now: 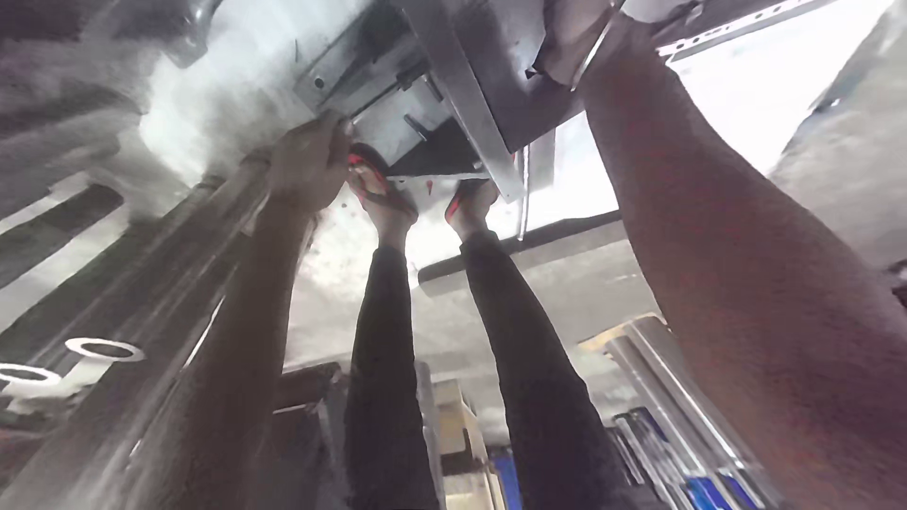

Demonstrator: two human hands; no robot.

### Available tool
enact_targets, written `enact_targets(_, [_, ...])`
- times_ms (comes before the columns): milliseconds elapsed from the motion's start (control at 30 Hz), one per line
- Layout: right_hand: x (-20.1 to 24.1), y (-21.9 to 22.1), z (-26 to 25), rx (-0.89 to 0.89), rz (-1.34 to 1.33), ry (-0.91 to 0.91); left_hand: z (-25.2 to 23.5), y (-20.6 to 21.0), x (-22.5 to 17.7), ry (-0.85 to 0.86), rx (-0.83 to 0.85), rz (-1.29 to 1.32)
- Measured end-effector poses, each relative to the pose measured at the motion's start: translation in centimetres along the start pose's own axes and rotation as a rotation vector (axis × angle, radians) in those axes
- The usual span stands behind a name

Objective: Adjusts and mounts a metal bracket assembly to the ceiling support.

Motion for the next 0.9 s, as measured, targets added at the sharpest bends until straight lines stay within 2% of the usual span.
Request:
enact_targets(67, [-0.2,-0.3,-1.3,0.116,-0.072,0.013,0.3,0.2,1.2,-0.059,0.003,0.037])
enact_targets(167, [1.3,0.3,1.6,-0.155,0.068,0.010,1.3,2.3,3.3,-0.159,0.050,0.157])
enact_targets(233, [1.1,0.3,2.1,-0.191,0.109,0.087,1.9,3.3,4.3,-0.199,-0.057,0.349])
enact_targets(267, [0.9,0.3,2.0,-0.182,0.128,0.120,2.0,3.4,4.3,-0.187,-0.172,0.495])
enact_targets(367, [-0.2,0.1,1.7,-0.159,0.154,0.202,1.2,2.9,0.9,-0.117,-0.380,1.000])
enact_targets(433, [-0.3,-0.1,1.2,-0.179,0.174,0.219,-0.6,2.4,-1.7,-0.076,-0.410,1.164])
enact_targets(567, [-0.2,0.2,1.3,-0.173,0.139,0.215,-3.1,2.0,-4.2,-0.054,-0.490,1.249])
enact_targets(667, [1.8,1.5,4.1,-0.186,0.186,0.171,-3.3,1.9,-4.1,-0.042,-0.497,1.269])
enact_targets(767, [3.6,2.3,6.2,-0.212,0.275,0.141,-2.6,3.4,-1.5,-0.218,-0.471,1.308])
enact_targets(900, [-2.0,-0.9,-4.0,-0.024,0.131,0.115,-0.9,5.7,0.9,-0.303,-0.395,1.370])
Point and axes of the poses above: each hand's wrist, its own z-axis away from the middle knuckle, its own y-axis out of the palm, x = y × z, the point moved 10 cm from there along -z, towards the middle knuckle, and after that the axes turned 4 degrees about -z, right-handed, at the moved point
